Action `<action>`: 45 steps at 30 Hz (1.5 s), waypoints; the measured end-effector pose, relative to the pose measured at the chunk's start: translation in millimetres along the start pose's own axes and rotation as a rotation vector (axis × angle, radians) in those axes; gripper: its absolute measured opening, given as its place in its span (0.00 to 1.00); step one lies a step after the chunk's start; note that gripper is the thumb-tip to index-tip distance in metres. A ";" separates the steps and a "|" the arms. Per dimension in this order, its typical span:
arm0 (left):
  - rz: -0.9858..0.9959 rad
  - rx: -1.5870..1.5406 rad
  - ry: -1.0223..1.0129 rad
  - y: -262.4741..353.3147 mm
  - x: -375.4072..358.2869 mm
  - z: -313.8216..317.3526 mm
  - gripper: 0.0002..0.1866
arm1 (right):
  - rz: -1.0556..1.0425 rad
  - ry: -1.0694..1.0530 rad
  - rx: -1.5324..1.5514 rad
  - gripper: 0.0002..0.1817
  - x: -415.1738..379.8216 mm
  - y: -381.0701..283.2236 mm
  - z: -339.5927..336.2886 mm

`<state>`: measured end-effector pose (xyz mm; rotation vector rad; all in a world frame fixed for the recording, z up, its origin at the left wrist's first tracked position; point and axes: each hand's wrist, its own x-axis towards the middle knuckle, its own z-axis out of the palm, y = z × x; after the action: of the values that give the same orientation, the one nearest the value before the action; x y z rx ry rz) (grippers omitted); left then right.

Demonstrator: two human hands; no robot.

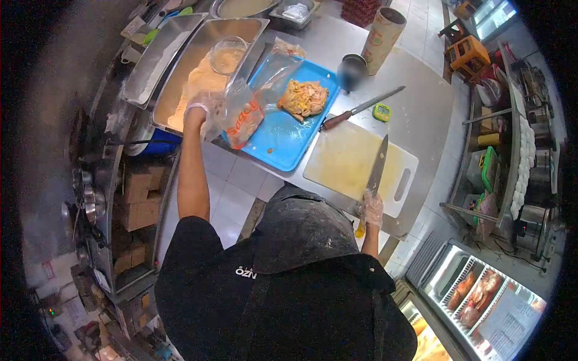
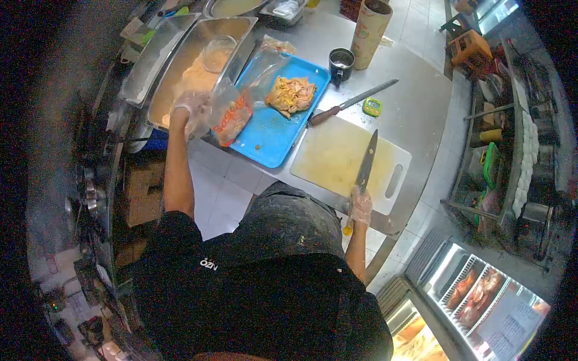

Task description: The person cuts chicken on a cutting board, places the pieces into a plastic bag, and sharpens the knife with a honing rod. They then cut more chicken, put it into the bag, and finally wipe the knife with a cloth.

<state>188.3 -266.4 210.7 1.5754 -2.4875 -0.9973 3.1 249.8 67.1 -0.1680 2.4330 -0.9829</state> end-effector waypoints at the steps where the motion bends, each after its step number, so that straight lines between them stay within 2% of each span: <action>1: 0.003 0.001 -0.004 11.4 -6.9 -3.6 0.18 | 0.000 0.009 0.009 0.26 -2.3 -5.1 -0.8; 3: 0.088 0.267 0.258 45.5 -23.7 -6.5 0.18 | 0.004 0.026 0.022 0.25 2.1 3.1 1.8; 4: 0.098 0.269 0.254 51.9 -22.8 3.6 0.18 | -0.029 0.039 -0.020 0.25 10.8 22.0 9.1; 6: 0.363 0.161 0.268 54.9 -20.2 33.2 0.17 | -0.055 0.049 -0.060 0.24 11.3 25.7 11.5; 8: 0.360 0.181 0.045 59.5 -24.4 78.0 0.14 | 0.016 0.031 0.020 0.22 5.4 11.9 7.6; 10: 0.411 0.442 -0.094 50.2 -26.5 122.1 0.12 | 0.013 0.024 0.044 0.25 10.4 20.7 11.2; 11: 0.414 0.444 -0.099 48.8 -35.6 134.6 0.12 | 0.007 0.021 0.067 0.27 11.2 24.8 11.6; 13: 0.072 0.567 0.053 51.3 -46.0 154.2 0.12 | 0.013 0.053 0.060 0.24 9.8 18.8 11.4; 14: 0.084 0.570 0.051 37.3 -37.4 169.6 0.12 | 0.018 0.072 0.046 0.21 6.7 15.1 10.7; 16: 0.194 0.683 -0.044 -9.2 -17.5 202.8 0.13 | 0.050 0.026 0.058 0.23 -0.3 0.1 1.1; 17: 0.069 0.588 -0.057 -12.6 -12.2 206.3 0.13 | 0.076 -0.023 0.067 0.25 -0.1 -5.3 -1.9; 18: 0.069 0.588 -0.056 -18.2 -7.1 207.7 0.13 | 0.075 -0.023 0.067 0.25 3.0 -0.3 1.1; 21: 0.363 0.282 0.095 -12.7 -4.2 182.4 0.12 | 0.027 0.045 0.043 0.24 15.1 24.5 12.1; 22: 0.413 0.141 0.137 14.5 -20.0 144.7 0.13 | -0.046 0.057 -0.004 0.24 15.0 30.2 13.6; 24: 0.203 -0.034 0.326 69.6 -58.4 71.8 0.15 | -0.120 0.053 -0.058 0.24 15.3 41.5 16.9; 25: 0.146 -0.050 0.352 83.7 -65.9 38.3 0.16 | -0.144 0.076 -0.097 0.23 16.9 45.8 18.3; 27: 0.071 -0.067 0.390 69.7 -54.6 3.8 0.17 | -0.183 0.083 -0.142 0.23 19.0 46.0 19.6; 29: 0.103 0.197 0.295 42.8 -29.1 -9.5 0.18 | 0.088 -0.027 0.148 0.20 21.0 40.1 18.5; 30: 0.106 0.196 0.301 29.7 -19.3 -9.3 0.18 | 0.082 -0.025 0.152 0.20 20.8 35.2 15.7; 32: 0.101 0.395 0.088 14.0 -1.1 -2.0 0.20 | -0.010 0.013 -0.029 0.20 16.6 27.9 9.7; 34: 0.185 0.308 0.090 30.9 -13.5 -8.6 0.21 | 0.001 0.030 0.098 0.20 24.8 52.5 22.8; 36: 0.115 0.231 0.350 53.3 -21.1 -7.5 0.21 | 0.002 0.041 0.215 0.20 30.6 67.5 31.8; 37: 0.118 0.229 0.346 59.8 -20.4 -0.6 0.21 | -0.010 0.045 0.224 0.20 33.1 74.1 34.9; 39: 0.289 -0.010 0.342 78.9 -13.7 18.0 0.20 | -0.019 0.061 0.234 0.19 32.5 71.8 32.6; 41: 0.539 -0.226 0.167 90.1 4.6 66.7 0.20 | 0.025 0.028 0.254 0.20 31.7 67.9 29.6; 42: 0.499 -0.015 0.102 101.7 16.6 96.8 0.22 | 0.039 0.020 0.259 0.20 31.5 68.4 28.4; 43: 0.459 0.194 0.039 113.5 27.8 125.9 0.23 | -0.170 0.083 0.066 0.21 32.4 72.0 28.7; 45: 0.454 0.553 0.001 126.7 40.9 169.8 0.26 | -0.372 0.165 -0.133 0.21 33.5 72.6 26.3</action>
<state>7.4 -180.1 130.8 0.9779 -3.0797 -0.2601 -7.5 276.8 -12.0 -0.6280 2.6788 -1.0206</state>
